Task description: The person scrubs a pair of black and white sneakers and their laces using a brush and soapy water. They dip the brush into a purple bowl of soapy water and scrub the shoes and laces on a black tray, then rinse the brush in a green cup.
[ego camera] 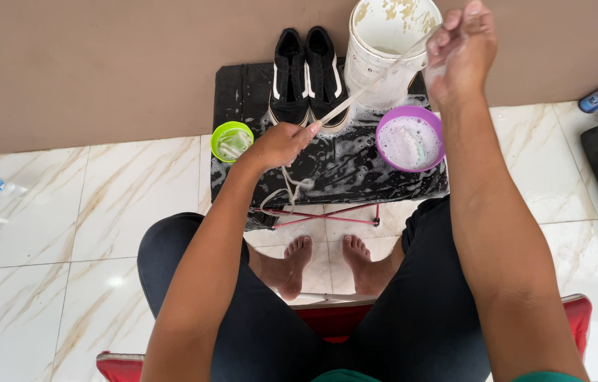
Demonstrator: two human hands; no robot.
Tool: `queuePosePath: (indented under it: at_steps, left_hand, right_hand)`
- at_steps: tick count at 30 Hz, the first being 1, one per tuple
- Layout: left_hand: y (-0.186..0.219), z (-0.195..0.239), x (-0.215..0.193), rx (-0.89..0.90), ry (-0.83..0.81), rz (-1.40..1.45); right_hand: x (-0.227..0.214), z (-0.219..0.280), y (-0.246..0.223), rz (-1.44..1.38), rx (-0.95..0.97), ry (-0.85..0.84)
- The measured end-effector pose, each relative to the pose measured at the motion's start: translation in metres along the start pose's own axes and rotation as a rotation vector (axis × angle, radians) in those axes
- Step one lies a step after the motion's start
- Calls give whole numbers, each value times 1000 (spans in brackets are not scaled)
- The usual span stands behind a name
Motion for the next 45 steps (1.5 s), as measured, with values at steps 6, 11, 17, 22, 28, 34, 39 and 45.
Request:
queuePosePath:
  at_steps: [6,11,17,22,28,34,39,45]
  left_hand:
    - [7,3,-22,274,145,221]
    - [50,33,-54,451,212,249]
    - [98,88,-81,609,316,281]
    - [105,89,-90,629,378,165]
    - [107,76,-71,788,72,198]
    - [94,54,-54,700,185,3]
    - [105,69,-51,660,227,-155]
    - [111,72,-37,701,273,-221]
  right_hand:
    - [-48,-25,23,417,-219,-53]
    - [15,39,27,932,216,-67]
    - [-14,30,65,963,224,-162]
    - [22,61,63,903,479,-89]
    - [30,115,132,311,923,87]
    - [-6,136,211,544,1028,3]
    - [-42,142,245,876,925,-184]
    - [-33,155,234,1062,857,-319]
Point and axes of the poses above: each hand's wrist, its own z-axis away from the middle knuckle, its own x-axis out of the palm, y = z × x, the point moved 1 cm from there along -z, towards the middle knuckle, and after that the axes turned 9 degrees about -y, right-handed, at the moved point
